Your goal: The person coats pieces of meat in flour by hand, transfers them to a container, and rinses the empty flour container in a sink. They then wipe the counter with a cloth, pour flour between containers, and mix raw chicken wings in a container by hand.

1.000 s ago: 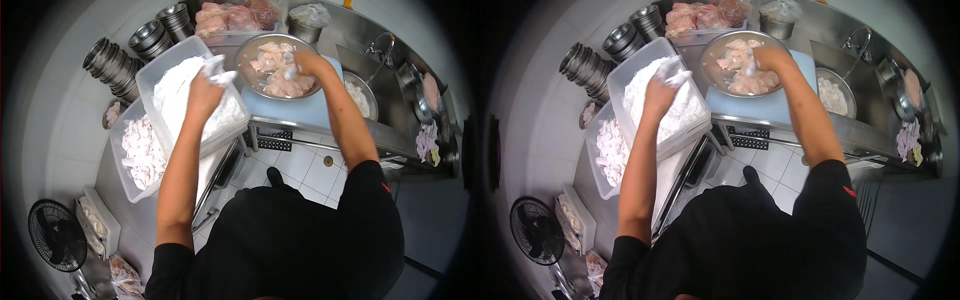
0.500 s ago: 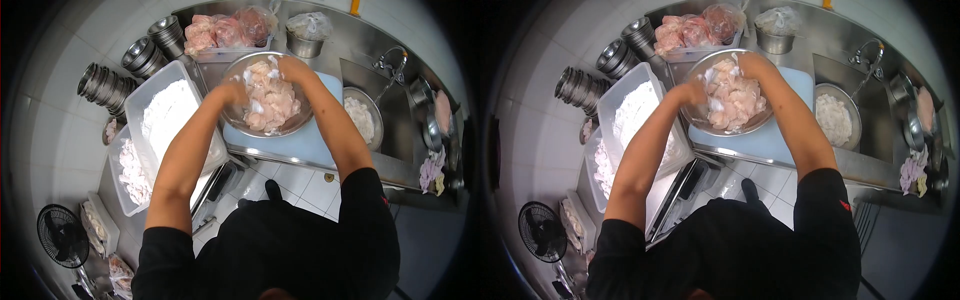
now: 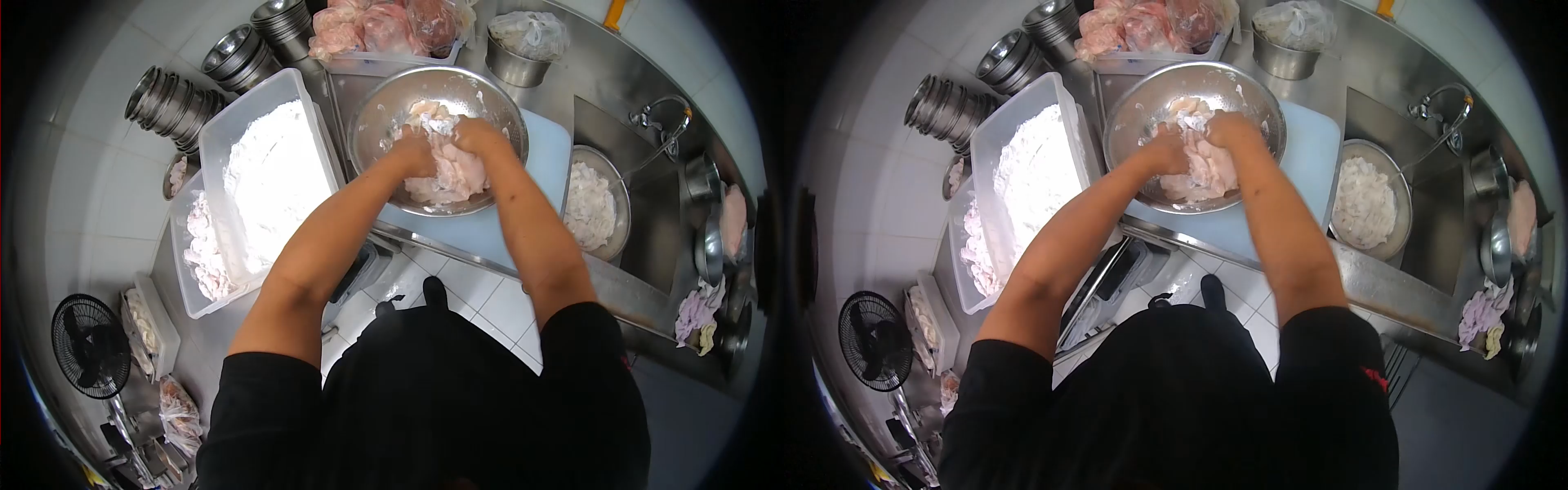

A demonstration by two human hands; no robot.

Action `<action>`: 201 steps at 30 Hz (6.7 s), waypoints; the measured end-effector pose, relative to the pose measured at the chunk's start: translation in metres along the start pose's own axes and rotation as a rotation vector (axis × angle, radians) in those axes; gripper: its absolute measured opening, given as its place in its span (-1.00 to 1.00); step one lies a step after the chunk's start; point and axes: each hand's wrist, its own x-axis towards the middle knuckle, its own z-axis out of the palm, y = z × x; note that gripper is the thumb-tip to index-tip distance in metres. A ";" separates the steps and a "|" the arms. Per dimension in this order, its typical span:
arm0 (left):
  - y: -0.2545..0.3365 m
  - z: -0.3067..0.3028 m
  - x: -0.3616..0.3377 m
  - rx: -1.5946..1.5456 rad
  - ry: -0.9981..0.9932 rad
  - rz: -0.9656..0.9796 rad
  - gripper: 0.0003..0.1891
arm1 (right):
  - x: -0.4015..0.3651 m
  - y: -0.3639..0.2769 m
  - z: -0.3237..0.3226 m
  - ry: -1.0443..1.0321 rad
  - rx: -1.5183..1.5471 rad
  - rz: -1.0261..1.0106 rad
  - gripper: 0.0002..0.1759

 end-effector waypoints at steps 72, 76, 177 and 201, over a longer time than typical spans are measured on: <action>-0.137 0.022 -0.284 -1.197 0.193 -0.414 -0.54 | -0.037 -0.307 0.054 -0.097 0.308 -0.375 -0.55; -0.134 0.022 -0.294 -1.687 0.386 -0.369 -0.58 | -0.055 -0.327 0.003 -0.091 0.363 -0.333 -0.59; -0.187 -0.015 -0.292 -0.955 0.221 -0.490 -0.53 | -0.018 -0.293 0.008 -0.062 0.042 -0.666 -0.57; -0.160 -0.002 -0.304 -0.081 -0.129 -0.288 -0.08 | -0.055 -0.301 0.016 -0.265 -0.474 -0.734 -0.35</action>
